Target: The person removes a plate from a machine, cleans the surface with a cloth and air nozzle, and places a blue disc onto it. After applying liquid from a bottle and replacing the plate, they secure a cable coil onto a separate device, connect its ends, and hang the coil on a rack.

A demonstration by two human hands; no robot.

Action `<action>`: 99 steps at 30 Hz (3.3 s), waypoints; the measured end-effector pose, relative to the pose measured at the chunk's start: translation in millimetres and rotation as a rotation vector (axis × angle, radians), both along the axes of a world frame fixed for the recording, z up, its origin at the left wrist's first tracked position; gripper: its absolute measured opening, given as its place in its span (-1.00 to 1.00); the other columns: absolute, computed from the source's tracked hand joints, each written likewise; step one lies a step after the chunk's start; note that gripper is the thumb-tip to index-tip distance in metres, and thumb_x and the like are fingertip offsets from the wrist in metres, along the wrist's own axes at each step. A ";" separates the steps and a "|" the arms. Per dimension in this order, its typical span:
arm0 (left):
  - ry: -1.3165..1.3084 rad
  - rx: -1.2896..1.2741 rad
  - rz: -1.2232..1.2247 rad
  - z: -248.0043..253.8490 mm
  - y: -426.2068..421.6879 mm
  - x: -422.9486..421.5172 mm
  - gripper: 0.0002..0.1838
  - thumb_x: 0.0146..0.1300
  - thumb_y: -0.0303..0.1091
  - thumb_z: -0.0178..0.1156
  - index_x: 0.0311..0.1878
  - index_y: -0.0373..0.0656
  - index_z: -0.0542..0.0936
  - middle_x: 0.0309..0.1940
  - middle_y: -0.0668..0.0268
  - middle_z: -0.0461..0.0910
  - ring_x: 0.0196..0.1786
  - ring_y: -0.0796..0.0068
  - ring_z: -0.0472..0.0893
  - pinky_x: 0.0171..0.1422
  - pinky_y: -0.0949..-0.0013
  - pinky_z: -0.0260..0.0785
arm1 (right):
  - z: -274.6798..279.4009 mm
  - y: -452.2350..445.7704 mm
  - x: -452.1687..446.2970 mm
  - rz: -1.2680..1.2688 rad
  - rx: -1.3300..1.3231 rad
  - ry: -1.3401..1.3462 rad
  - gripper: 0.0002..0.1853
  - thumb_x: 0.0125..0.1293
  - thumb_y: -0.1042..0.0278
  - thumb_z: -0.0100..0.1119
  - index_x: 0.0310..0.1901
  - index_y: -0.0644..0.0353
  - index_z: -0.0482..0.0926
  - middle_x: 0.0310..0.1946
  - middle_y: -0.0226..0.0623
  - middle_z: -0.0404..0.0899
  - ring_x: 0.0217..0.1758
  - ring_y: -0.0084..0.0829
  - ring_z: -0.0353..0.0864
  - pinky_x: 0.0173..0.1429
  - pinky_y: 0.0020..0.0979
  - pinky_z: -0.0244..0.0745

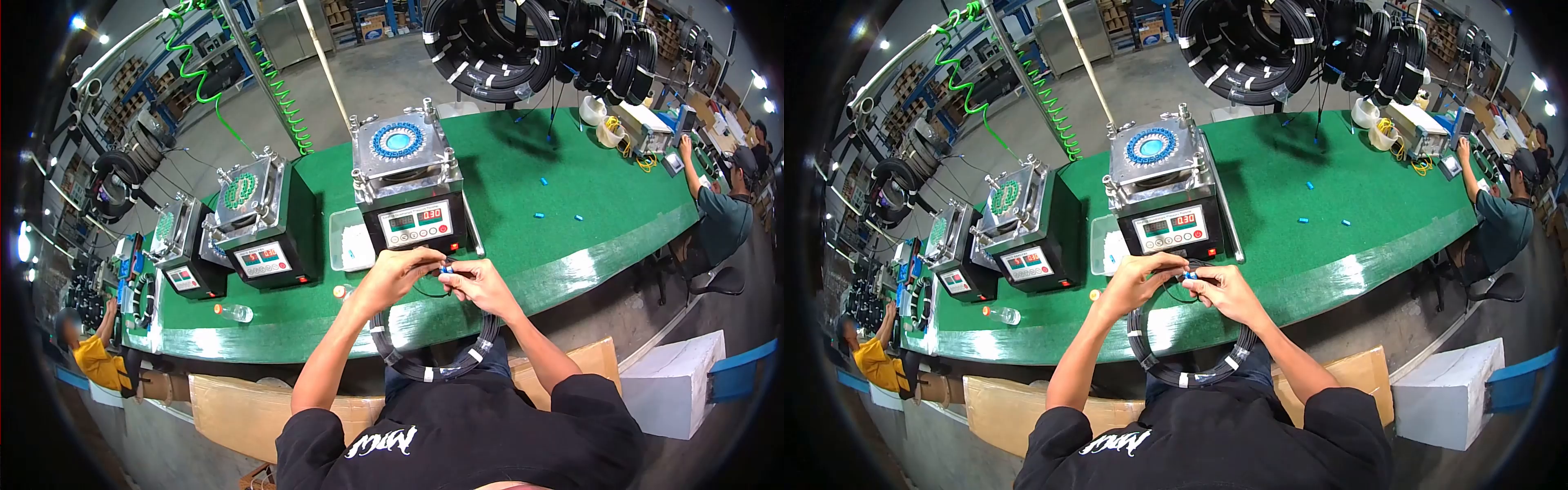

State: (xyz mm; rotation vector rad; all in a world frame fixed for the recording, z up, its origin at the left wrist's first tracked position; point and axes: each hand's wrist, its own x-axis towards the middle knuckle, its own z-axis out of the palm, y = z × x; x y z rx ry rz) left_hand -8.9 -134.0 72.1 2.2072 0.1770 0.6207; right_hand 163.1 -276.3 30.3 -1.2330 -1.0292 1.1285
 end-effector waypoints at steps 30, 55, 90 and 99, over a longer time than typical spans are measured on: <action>0.659 0.163 0.485 -183.5 195.1 -54.3 -0.78 0.12 -0.53 0.28 -0.14 -0.18 0.75 -0.16 -0.06 0.74 -0.03 0.02 0.75 0.08 0.05 0.60 | -13.5 1.4 -14.2 -0.040 -0.004 0.094 -0.63 0.48 0.45 0.30 0.22 0.32 0.45 -0.41 -0.19 0.67 -0.58 -0.55 0.61 -0.58 -0.55 0.45; -0.269 -0.476 0.357 -67.9 98.8 -58.5 -0.79 0.30 -0.66 0.36 -0.21 -0.29 0.47 -0.18 0.24 0.71 -0.07 0.57 0.69 0.12 0.40 0.62 | -16.5 3.1 -3.0 -0.090 -0.051 0.099 -0.82 0.41 0.49 0.36 -0.05 0.39 0.64 -0.43 -0.25 0.68 -0.60 -0.63 0.56 -0.57 -0.59 0.37; 0.080 -0.094 -0.093 16.6 7.1 3.4 -0.81 0.16 -0.78 0.27 -0.30 -0.29 0.50 -0.19 0.13 0.79 -0.08 0.35 0.80 -0.01 0.30 0.67 | 4.6 0.2 -8.3 -0.056 -0.087 -0.119 -0.82 0.40 0.38 0.40 -0.12 0.34 0.79 -0.55 -0.49 0.57 -0.58 -0.74 0.43 -0.51 -0.54 0.31; 0.028 -0.270 -0.014 -3.5 5.9 1.0 -0.82 0.27 -0.69 0.35 -0.37 -0.29 0.53 -0.17 0.12 0.80 -0.03 0.38 0.79 0.08 0.29 0.68 | -0.7 3.7 -10.9 -0.060 -0.059 -0.027 -0.85 0.43 0.43 0.35 -0.15 0.36 0.78 -0.52 -0.45 0.62 -0.60 -0.75 0.46 -0.54 -0.60 0.31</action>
